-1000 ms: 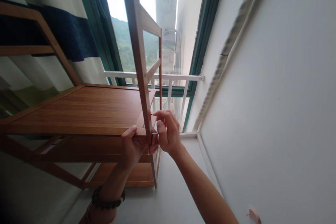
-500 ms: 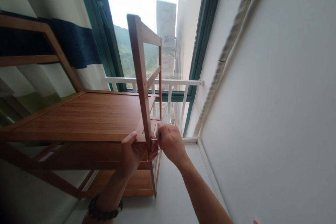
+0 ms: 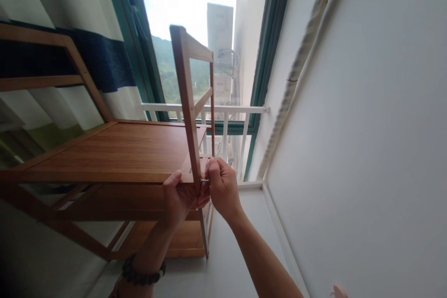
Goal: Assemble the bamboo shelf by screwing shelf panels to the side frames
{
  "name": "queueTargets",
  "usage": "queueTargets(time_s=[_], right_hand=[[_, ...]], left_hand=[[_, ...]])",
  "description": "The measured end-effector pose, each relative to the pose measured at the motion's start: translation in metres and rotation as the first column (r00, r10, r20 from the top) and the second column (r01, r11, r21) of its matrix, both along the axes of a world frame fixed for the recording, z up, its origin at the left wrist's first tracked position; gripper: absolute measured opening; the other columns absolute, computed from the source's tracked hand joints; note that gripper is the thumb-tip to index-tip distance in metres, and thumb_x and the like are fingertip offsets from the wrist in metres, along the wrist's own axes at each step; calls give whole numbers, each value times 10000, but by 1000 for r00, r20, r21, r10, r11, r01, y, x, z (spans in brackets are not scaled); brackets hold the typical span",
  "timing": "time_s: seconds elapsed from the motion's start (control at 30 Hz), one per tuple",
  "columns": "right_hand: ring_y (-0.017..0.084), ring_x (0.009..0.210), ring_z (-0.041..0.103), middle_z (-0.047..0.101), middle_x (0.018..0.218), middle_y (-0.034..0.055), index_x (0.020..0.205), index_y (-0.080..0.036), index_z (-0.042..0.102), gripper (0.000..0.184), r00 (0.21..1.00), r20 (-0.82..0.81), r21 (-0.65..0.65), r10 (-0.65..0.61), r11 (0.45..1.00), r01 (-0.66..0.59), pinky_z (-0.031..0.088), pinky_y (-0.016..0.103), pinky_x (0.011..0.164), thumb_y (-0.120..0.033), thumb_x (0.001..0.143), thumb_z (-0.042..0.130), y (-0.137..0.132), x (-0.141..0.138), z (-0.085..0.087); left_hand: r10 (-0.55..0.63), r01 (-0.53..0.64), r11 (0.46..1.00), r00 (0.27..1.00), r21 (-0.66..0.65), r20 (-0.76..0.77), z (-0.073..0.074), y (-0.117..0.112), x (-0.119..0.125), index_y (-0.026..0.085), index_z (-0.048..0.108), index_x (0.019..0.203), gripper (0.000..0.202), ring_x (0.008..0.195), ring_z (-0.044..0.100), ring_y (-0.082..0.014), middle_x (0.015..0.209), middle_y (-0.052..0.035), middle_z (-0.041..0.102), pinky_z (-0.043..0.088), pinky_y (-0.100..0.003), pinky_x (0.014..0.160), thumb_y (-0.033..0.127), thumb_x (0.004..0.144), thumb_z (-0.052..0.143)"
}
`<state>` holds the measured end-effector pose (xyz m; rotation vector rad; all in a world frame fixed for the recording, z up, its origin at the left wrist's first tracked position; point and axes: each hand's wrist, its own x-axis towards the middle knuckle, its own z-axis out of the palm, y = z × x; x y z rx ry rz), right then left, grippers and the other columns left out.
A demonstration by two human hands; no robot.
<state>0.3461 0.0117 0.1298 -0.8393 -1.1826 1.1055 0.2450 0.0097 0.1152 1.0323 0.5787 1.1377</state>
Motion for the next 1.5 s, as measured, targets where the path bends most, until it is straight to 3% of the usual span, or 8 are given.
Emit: queueTargets(time_s=[0.23, 0.47, 0.73, 0.87, 1.07, 1.23, 1.37, 1.5], right_hand=[[74, 336, 431, 430, 468, -75, 657, -192, 442, 327, 974, -177, -166, 142, 971, -172, 383, 195, 344, -480, 808, 482, -5, 4, 9], [36, 348, 365, 335, 439, -100, 648, -178, 448, 384, 959, -23, -168, 282, 945, -282, 279, 146, 349, -523, 809, 505, -10, 18, 15], [77, 377, 465, 434, 401, -54, 565, -195, 403, 408, 914, 401, 78, -69, 996, 41, 334, 175, 383, -451, 882, 398, -14, 15, 7], [77, 333, 459, 451, 384, -52, 544, -193, 428, 388, 927, 314, 168, -208, 973, 161, 310, 176, 337, -411, 865, 432, -14, 6, 3], [42, 274, 278, 343, 351, -98, 578, -202, 373, 340, 982, -32, 18, -184, 983, 184, 212, 161, 288, -381, 863, 422, -2, 21, 3], [50, 300, 320, 369, 374, -87, 587, -199, 373, 354, 980, 37, 24, -194, 981, 193, 244, 173, 318, -402, 872, 427, -5, 42, -3], [46, 300, 312, 368, 370, -90, 599, -194, 386, 370, 990, 122, -59, -75, 995, 83, 229, 180, 338, -441, 869, 437, -14, 41, -24], [44, 305, 314, 373, 371, -89, 605, -190, 392, 386, 987, 162, -114, -16, 993, 35, 229, 182, 353, -473, 865, 438, -14, 37, -55]], left_hand=[[-3, 3, 1000, 1000, 0, -18, -1, 1, -1, 159, 485, 570, 518, 391, 334, -118, 429, -14, 408, 231, -262, 403, 600, 733, 265], [29, -29, 1000, 999, -5, 27, -4, 1, -1, 154, 494, 575, 517, 393, 321, -104, 473, -10, 440, 231, -257, 392, 611, 722, 300], [6, 2, 998, 992, 60, -122, -3, 2, -5, 169, 471, 535, 507, 426, 389, -130, 450, -25, 466, 299, -272, 446, 589, 742, 276], [12, 10, 992, 986, 129, -167, 2, 1, -7, 170, 494, 572, 486, 467, 434, -161, 434, -25, 463, 320, -279, 477, 543, 774, 258], [-37, 44, 995, 996, 89, -84, 4, -2, -6, 175, 459, 565, 453, 421, 365, -124, 434, 5, 416, 285, -265, 469, 545, 762, 286], [-53, 54, 997, 998, 62, -19, 1, -3, -3, 176, 459, 553, 466, 406, 339, -114, 418, 16, 393, 257, -257, 451, 552, 767, 287], [160, -146, 982, 979, 119, -125, 1, -4, -10, 150, 552, 622, 427, 520, 483, -155, 527, -25, 537, 376, -283, 549, 476, 800, 342], [428, -403, 902, 881, 152, -203, 3, -8, -22, 147, 582, 654, 251, 627, 549, -166, 619, -25, 603, 430, -282, 676, 357, 769, 507]])
